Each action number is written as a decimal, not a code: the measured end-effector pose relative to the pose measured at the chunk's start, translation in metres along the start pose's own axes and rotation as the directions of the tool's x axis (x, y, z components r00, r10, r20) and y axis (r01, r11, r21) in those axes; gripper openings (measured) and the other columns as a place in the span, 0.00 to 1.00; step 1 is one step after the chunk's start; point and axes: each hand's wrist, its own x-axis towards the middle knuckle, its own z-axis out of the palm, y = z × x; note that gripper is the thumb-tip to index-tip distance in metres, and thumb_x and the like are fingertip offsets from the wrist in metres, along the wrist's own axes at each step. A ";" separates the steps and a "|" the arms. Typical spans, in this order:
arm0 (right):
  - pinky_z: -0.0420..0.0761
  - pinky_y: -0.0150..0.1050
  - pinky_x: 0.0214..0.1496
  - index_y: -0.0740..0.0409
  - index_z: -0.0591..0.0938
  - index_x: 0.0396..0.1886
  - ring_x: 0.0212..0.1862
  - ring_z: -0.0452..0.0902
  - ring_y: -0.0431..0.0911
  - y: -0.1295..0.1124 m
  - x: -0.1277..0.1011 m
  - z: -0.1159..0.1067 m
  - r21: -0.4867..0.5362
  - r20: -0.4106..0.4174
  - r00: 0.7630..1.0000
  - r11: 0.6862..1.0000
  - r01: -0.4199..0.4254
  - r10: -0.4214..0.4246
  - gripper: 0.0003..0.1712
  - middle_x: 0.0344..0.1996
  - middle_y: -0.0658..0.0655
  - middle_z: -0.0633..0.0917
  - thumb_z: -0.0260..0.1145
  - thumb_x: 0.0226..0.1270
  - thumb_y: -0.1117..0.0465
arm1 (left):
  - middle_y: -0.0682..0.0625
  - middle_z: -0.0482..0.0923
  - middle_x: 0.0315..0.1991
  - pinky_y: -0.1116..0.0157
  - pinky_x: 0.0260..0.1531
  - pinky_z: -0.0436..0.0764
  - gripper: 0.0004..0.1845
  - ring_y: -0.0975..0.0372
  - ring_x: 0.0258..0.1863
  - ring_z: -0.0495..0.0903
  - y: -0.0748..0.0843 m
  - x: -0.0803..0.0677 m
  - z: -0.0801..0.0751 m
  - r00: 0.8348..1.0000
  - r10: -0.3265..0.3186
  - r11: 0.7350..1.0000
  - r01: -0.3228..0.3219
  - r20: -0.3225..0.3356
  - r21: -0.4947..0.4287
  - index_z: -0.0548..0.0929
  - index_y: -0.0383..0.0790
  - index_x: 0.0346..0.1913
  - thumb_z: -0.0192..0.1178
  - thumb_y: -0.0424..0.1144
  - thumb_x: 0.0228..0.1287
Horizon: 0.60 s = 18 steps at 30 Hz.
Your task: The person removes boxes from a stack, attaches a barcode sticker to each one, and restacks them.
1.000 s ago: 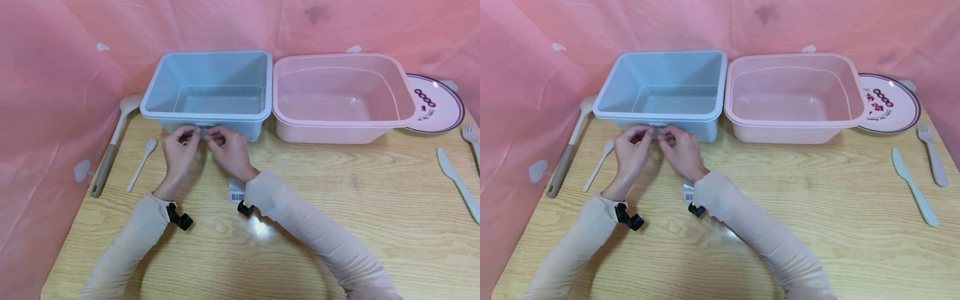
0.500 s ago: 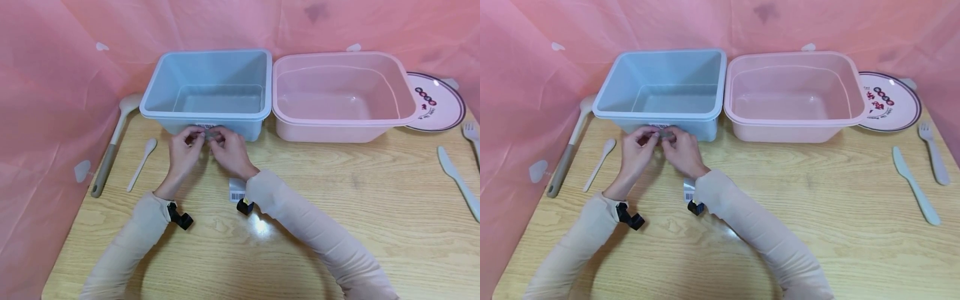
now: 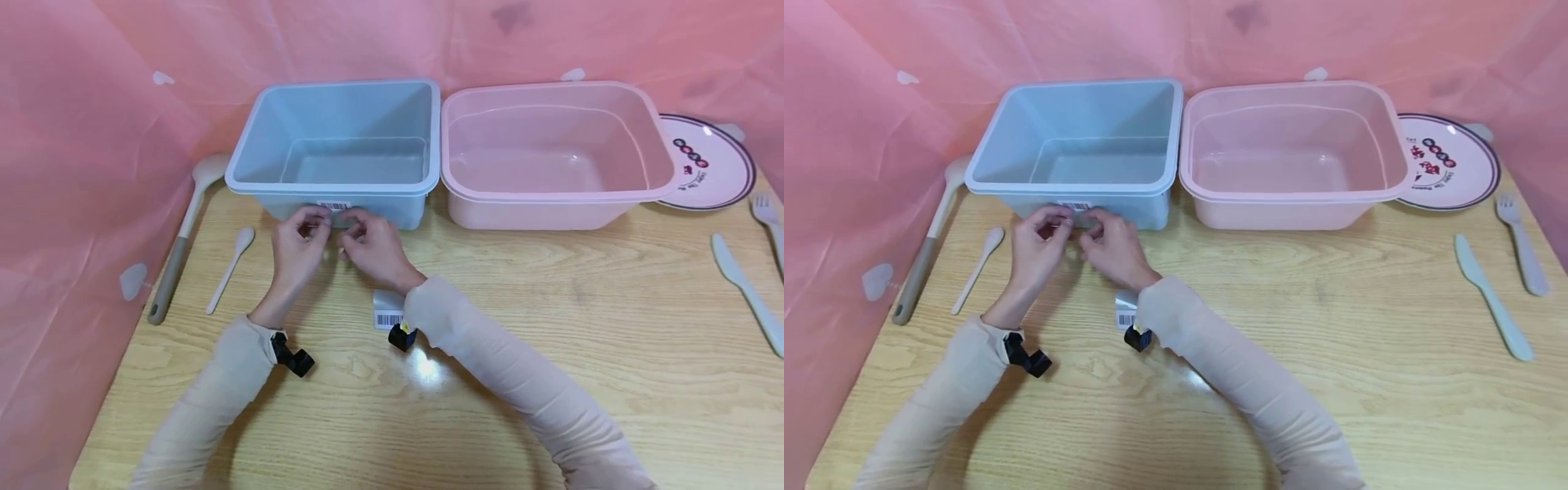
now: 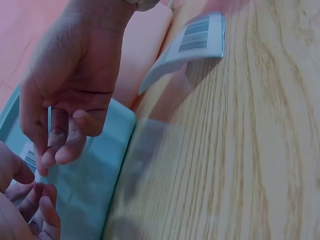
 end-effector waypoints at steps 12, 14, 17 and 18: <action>0.82 0.34 0.34 0.65 0.83 0.43 0.31 0.83 0.45 0.000 -0.043 -0.047 -0.261 0.043 0.999 0.965 0.005 0.006 0.12 0.31 0.57 0.87 0.58 0.63 0.67 | 0.39 0.81 0.42 0.70 0.31 0.82 0.16 0.53 0.37 0.83 0.016 -0.037 0.000 0.947 -0.152 0.988 0.146 0.282 0.041 0.78 0.34 0.54 0.57 0.29 0.63; 0.81 0.34 0.34 0.64 0.83 0.41 0.31 0.81 0.43 0.002 -0.057 -0.055 -0.320 0.040 0.999 0.947 -0.006 0.020 0.11 0.29 0.55 0.86 0.59 0.62 0.66 | 0.41 0.80 0.43 0.68 0.33 0.82 0.17 0.53 0.38 0.82 0.017 -0.048 -0.002 0.924 -0.191 0.982 0.182 0.332 0.057 0.76 0.35 0.56 0.58 0.30 0.63; 0.79 0.33 0.33 0.61 0.84 0.36 0.29 0.77 0.41 0.005 -0.077 -0.063 -0.386 0.018 0.999 0.922 -0.026 0.036 0.08 0.26 0.52 0.84 0.60 0.61 0.65 | 0.41 0.80 0.44 0.64 0.39 0.81 0.18 0.54 0.39 0.80 0.018 -0.063 -0.003 0.892 -0.218 0.976 0.206 0.396 0.074 0.75 0.36 0.55 0.60 0.29 0.61; 0.79 0.33 0.32 0.59 0.84 0.34 0.28 0.77 0.41 0.006 -0.083 -0.065 -0.398 0.007 0.999 0.917 -0.037 0.043 0.07 0.24 0.51 0.84 0.60 0.60 0.65 | 0.42 0.80 0.44 0.63 0.41 0.80 0.18 0.55 0.39 0.80 0.019 -0.068 -0.003 0.882 -0.219 0.976 0.203 0.416 0.084 0.75 0.36 0.54 0.60 0.29 0.60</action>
